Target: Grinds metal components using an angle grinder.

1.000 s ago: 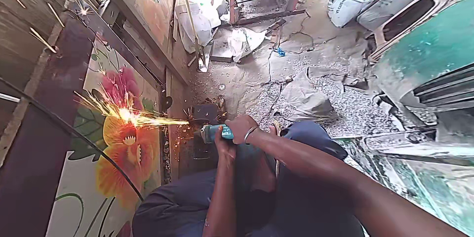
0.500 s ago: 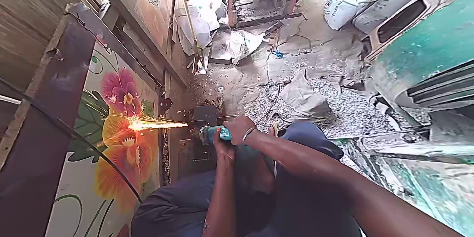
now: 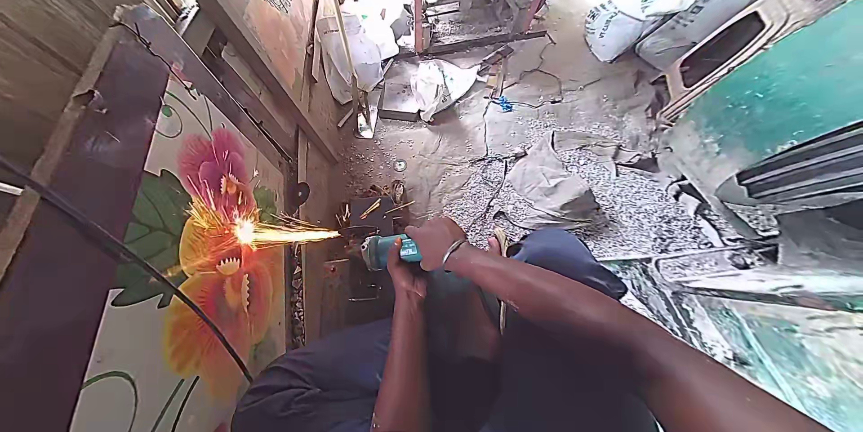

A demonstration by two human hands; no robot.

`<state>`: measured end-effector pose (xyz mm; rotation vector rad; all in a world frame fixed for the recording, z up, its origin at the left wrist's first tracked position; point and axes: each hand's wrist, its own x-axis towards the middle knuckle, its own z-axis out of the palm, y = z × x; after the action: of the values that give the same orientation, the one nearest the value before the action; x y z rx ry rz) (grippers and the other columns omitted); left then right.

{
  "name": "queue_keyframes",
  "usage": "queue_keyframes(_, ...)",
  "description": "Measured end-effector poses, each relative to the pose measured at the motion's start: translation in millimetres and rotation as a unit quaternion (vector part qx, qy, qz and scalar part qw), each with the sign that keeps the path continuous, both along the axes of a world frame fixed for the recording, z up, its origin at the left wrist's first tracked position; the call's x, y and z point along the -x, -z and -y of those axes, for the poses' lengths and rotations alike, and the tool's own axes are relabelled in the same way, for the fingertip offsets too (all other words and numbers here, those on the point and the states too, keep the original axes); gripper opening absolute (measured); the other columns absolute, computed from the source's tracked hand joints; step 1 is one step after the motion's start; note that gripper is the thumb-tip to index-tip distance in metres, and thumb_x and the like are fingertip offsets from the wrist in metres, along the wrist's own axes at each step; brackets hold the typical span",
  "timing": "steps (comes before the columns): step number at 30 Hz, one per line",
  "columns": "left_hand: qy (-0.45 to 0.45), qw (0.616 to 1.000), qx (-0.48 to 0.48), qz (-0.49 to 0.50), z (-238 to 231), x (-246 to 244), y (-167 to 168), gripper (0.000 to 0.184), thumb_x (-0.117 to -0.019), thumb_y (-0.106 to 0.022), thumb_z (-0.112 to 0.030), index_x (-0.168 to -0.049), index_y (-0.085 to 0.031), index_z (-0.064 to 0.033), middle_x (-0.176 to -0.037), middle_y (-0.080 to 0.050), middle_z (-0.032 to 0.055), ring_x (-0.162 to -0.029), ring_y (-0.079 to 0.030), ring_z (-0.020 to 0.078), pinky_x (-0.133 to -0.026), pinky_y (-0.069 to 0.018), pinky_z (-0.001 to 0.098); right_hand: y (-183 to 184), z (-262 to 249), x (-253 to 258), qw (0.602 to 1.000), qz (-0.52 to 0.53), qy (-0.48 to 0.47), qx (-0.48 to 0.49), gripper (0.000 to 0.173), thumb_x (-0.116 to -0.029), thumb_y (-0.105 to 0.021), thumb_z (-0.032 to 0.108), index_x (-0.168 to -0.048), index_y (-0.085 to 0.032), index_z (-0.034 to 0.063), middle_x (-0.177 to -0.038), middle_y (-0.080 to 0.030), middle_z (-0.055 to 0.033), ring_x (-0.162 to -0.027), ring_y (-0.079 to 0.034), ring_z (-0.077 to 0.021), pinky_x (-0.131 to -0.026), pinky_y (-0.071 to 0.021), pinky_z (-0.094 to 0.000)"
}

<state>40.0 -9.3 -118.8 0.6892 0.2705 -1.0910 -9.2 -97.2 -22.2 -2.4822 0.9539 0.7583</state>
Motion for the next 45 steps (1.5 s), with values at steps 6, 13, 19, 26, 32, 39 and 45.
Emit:
queue_keyframes(6,0.0,1.0,-0.002,0.012,-2,-2,2,0.024,-0.0978,-0.047,-0.027,-0.105,-0.057,-0.0061,-0.09,-0.069,0.0109,-0.081,-0.07,0.0221,-0.071,-0.061,0.0432,1,-3,0,1.0,0.004,-0.002,0.005,0.063,-0.0739,-0.081,0.028,-0.131,-0.059,0.0145,-0.106,-0.07,-0.0211,-0.096,-0.069,-0.0434,-0.076,-0.0532,-0.0631)
queue_keyframes(13,0.01,0.999,-0.031,0.024,-2,3,-8,0.024,-0.1013,-0.042,-0.026,-0.106,-0.056,-0.007,-0.089,-0.069,0.0093,-0.08,-0.07,0.0196,-0.07,-0.061,0.0405,-3,-4,4,1.0,-0.004,0.007,-0.007,0.063,-0.0745,-0.082,0.028,-0.132,-0.059,0.0131,-0.108,-0.07,-0.0223,-0.099,-0.068,-0.0444,-0.078,-0.0529,-0.0639)
queue_keyframes(19,0.008,1.0,-0.027,0.013,-1,2,-8,0.024,-0.1012,-0.043,-0.026,-0.106,-0.057,-0.0063,-0.09,-0.069,0.0103,-0.081,-0.07,0.0202,-0.071,-0.0611,0.0406,1,-2,2,1.0,-0.002,0.006,-0.009,0.064,-0.0739,-0.082,0.027,-0.132,-0.059,0.0137,-0.109,-0.07,-0.022,-0.1,-0.068,-0.0445,-0.077,-0.0532,-0.0643)
queue_keyframes(26,0.003,1.0,-0.015,0.01,-1,0,0,0.026,-0.099,-0.044,-0.028,-0.105,-0.058,-0.007,-0.088,-0.07,0.0093,-0.078,-0.071,0.0197,-0.069,-0.0613,0.0409,0,-2,0,1.0,-0.003,0.0,0.001,0.062,-0.0748,-0.081,0.029,-0.131,-0.058,0.0142,-0.105,-0.07,-0.0202,-0.096,-0.069,-0.0423,-0.076,-0.0531,-0.0623)
queue_keyframes(32,0.01,1.0,-0.012,0.015,-3,3,-2,0.025,-0.0978,-0.046,-0.028,-0.106,-0.057,-0.0069,-0.089,-0.07,0.0102,-0.079,-0.071,0.0203,-0.069,-0.0612,0.0414,-3,-6,4,1.0,-0.008,0.002,-0.001,0.064,-0.0749,-0.081,0.03,-0.132,-0.058,0.0133,-0.107,-0.07,-0.0209,-0.098,-0.069,-0.0427,-0.078,-0.0535,-0.0626)
queue_keyframes(39,0.009,1.0,-0.012,0.023,-2,4,0,0.025,-0.0968,-0.047,-0.027,-0.106,-0.058,-0.0063,-0.089,-0.07,0.0104,-0.08,-0.071,0.0197,-0.07,-0.0613,0.0406,0,-4,5,1.0,-0.008,0.002,0.001,0.064,-0.0741,-0.081,0.03,-0.132,-0.058,0.0136,-0.106,-0.07,-0.0211,-0.098,-0.069,-0.0434,-0.077,-0.0531,-0.0633)
queue_keyframes(45,0.0,1.0,-0.013,0.009,1,0,-2,0.025,-0.0972,-0.046,-0.026,-0.105,-0.058,-0.0061,-0.088,-0.07,0.0107,-0.079,-0.07,0.0207,-0.07,-0.0612,0.0414,0,-2,0,1.0,-0.006,0.002,0.003,0.065,-0.074,-0.081,0.029,-0.133,-0.058,0.0147,-0.108,-0.07,-0.0205,-0.098,-0.069,-0.0426,-0.078,-0.0531,-0.0632)
